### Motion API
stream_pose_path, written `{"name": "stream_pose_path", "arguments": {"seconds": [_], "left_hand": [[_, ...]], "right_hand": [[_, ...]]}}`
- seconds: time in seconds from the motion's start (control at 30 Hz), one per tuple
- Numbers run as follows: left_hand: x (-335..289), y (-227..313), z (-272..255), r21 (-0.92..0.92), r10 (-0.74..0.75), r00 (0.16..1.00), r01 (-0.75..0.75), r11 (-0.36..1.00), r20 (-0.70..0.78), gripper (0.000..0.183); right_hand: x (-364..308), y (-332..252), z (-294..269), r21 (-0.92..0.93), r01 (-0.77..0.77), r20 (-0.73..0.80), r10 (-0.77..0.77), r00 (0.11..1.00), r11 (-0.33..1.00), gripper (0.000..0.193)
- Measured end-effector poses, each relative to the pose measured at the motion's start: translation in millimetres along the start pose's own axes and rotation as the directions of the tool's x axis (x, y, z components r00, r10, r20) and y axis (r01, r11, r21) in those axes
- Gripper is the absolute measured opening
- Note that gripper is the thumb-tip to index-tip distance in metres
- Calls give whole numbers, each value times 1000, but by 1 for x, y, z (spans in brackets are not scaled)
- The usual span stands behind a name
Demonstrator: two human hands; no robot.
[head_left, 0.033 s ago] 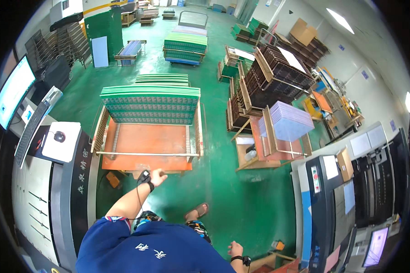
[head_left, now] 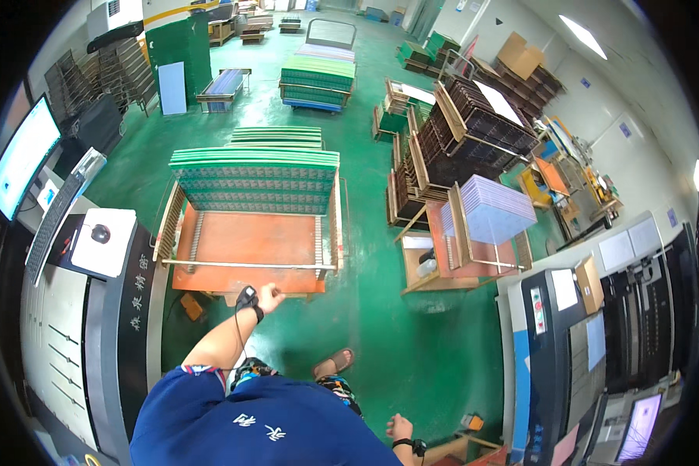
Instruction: Operating a large flatbed printer to print on circuit boards or similar panels.
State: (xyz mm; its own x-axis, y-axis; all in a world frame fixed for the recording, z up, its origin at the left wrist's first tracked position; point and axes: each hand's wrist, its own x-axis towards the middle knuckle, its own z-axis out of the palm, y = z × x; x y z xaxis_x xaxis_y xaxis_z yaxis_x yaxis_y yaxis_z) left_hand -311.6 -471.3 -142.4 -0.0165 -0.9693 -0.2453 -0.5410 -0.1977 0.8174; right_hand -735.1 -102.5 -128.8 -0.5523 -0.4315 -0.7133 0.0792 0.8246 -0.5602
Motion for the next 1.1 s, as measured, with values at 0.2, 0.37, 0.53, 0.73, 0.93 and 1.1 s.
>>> {"name": "stream_pose_path", "arguments": {"seconds": [0.2, 0.37, 0.53, 0.73, 0.93, 1.1], "left_hand": [[34, 109, -2, 597, 16, 1000, -14, 802, 3, 44], [58, 124, 1, 755, -128, 992, 73, 652, 14, 39], [72, 134, 11, 773, -66, 997, 12, 635, 39, 40], [86, 105, 2, 385, -707, 697, 622, 681, 125, 38], [80, 94, 10, 643, -544, 837, 381, 664, 66, 40], [118, 170, -22, 876, -560, 769, 0, 482, 308, 40]], "right_hand": [[68, 1, -68, 66, -214, 49, 211, 976, 975, 36], [104, -29, -111, 236, -226, -34, 240, 970, 945, 31], [129, -63, -118, 213, -196, -40, 209, 977, 957, 28], [132, -96, -96, 138, -232, 74, 224, 972, 963, 31], [159, -101, -99, 46, -408, 94, 402, 911, 912, 29], [185, -159, -103, 251, -329, 95, 315, 944, 910, 23]]}}
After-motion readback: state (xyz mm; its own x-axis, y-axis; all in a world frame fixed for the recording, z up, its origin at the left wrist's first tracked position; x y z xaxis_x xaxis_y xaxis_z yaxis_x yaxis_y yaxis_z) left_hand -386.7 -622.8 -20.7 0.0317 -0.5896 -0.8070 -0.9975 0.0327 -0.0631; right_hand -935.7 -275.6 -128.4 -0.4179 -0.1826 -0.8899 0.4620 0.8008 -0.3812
